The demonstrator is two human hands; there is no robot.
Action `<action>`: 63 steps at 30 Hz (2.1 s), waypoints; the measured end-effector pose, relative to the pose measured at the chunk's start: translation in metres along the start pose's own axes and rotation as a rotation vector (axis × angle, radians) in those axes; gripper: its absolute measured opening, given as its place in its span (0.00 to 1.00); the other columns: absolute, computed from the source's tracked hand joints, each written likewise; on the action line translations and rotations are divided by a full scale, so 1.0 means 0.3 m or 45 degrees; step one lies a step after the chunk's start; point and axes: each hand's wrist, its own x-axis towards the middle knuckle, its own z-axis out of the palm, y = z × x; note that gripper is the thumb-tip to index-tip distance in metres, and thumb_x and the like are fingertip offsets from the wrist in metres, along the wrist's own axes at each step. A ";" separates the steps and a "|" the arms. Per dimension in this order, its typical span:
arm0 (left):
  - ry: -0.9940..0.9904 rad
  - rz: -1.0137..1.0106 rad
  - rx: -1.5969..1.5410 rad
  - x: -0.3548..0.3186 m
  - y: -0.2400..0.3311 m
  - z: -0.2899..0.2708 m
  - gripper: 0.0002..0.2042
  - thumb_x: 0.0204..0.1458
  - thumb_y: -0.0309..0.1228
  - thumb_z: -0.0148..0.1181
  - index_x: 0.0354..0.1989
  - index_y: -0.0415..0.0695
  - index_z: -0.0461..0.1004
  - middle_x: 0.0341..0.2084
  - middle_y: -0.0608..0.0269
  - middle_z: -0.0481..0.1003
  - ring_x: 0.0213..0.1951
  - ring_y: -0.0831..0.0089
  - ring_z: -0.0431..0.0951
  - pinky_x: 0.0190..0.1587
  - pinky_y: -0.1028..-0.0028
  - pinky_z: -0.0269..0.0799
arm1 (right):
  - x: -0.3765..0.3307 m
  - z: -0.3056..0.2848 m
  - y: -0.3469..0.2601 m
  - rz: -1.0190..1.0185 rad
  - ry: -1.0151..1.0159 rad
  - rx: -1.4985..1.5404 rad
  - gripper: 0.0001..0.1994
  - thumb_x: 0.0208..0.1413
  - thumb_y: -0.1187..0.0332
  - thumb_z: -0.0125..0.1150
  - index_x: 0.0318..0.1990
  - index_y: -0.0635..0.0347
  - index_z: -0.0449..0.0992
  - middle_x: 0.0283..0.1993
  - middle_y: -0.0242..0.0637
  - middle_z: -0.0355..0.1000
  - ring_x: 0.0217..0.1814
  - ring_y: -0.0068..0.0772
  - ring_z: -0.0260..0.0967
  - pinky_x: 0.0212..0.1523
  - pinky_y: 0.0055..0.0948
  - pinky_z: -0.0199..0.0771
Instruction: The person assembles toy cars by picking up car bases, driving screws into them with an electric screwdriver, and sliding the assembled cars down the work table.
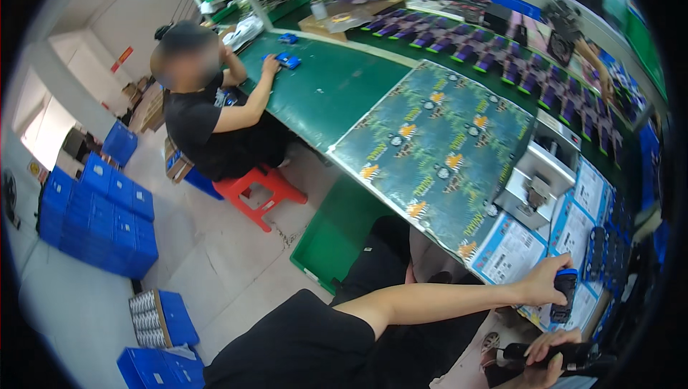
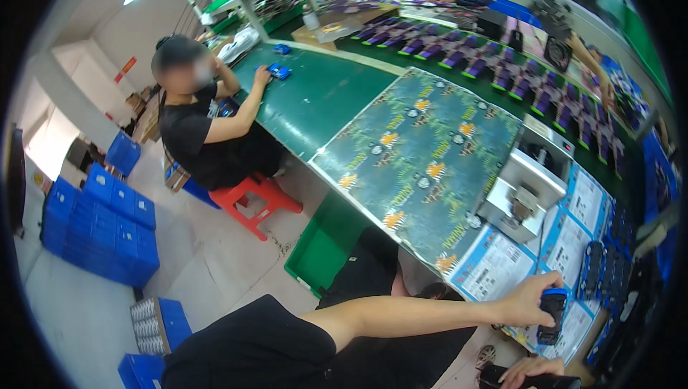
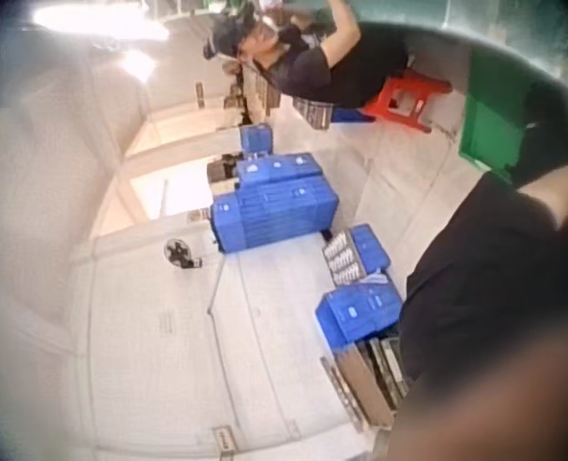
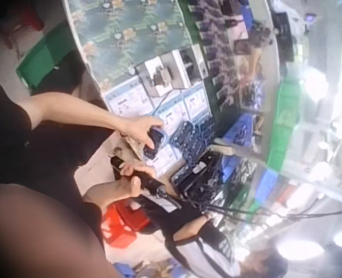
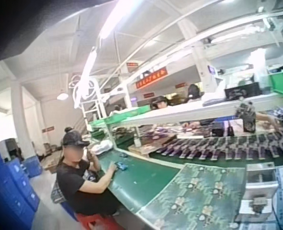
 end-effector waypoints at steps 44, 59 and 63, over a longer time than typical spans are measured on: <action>0.475 -0.099 -0.362 -0.230 0.114 -0.647 0.12 0.54 0.21 0.61 0.47 0.36 0.72 0.36 0.62 0.79 0.38 0.78 0.79 0.42 0.76 0.75 | 0.707 0.194 0.260 -0.173 0.277 -0.370 0.09 0.52 0.71 0.67 0.31 0.63 0.71 0.17 0.33 0.68 0.12 0.22 0.63 0.16 0.21 0.63; 0.507 -0.005 -0.374 -0.226 0.106 -0.641 0.13 0.51 0.20 0.63 0.46 0.37 0.73 0.34 0.65 0.78 0.33 0.83 0.76 0.35 0.78 0.74 | 0.563 0.386 0.341 -0.389 0.094 0.087 0.08 0.58 0.68 0.57 0.37 0.61 0.65 0.24 0.37 0.65 0.22 0.29 0.66 0.32 0.32 0.72; 0.521 -0.023 -0.356 -0.227 0.100 -0.643 0.13 0.51 0.20 0.63 0.46 0.36 0.74 0.33 0.65 0.78 0.32 0.83 0.76 0.35 0.79 0.74 | 0.569 0.400 0.341 -0.357 0.084 0.046 0.09 0.57 0.69 0.57 0.37 0.61 0.65 0.24 0.37 0.65 0.22 0.29 0.65 0.32 0.33 0.72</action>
